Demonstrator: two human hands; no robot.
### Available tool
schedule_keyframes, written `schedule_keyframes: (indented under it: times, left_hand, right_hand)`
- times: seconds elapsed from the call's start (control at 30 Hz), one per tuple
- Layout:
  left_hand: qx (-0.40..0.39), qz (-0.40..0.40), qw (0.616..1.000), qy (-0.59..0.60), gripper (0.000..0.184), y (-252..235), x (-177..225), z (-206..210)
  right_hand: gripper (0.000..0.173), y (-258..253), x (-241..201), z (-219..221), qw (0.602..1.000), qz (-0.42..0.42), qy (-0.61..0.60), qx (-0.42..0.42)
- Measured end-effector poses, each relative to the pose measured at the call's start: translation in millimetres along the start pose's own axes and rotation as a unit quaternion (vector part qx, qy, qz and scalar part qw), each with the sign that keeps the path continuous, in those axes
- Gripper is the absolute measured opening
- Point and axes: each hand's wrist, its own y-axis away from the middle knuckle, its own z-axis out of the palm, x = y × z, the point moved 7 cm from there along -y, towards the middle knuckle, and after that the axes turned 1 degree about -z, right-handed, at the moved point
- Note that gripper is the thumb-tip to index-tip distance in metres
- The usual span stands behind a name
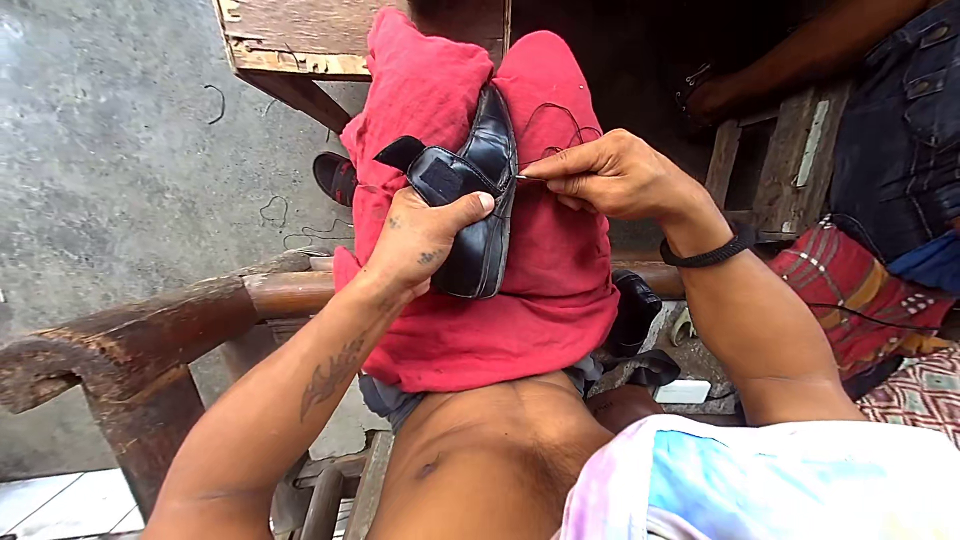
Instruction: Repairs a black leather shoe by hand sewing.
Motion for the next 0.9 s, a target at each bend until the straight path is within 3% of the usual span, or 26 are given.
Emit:
schedule_keyframes:
  times: [0.47,0.9]
  left_hand:
    - [-0.009,-0.02,1.0,-0.021,0.024,-1.7,0.8,0.9]
    - [-0.034,0.004,0.999,-0.005,0.02,1.8,-0.8,2.9]
  right_hand:
    - [0.024,-9.9,-2.9,0.3,1.0,-0.015,0.019,0.016]
    - [0.034,-6.7,-21.4,-0.4,0.973,0.073,0.211,-0.064]
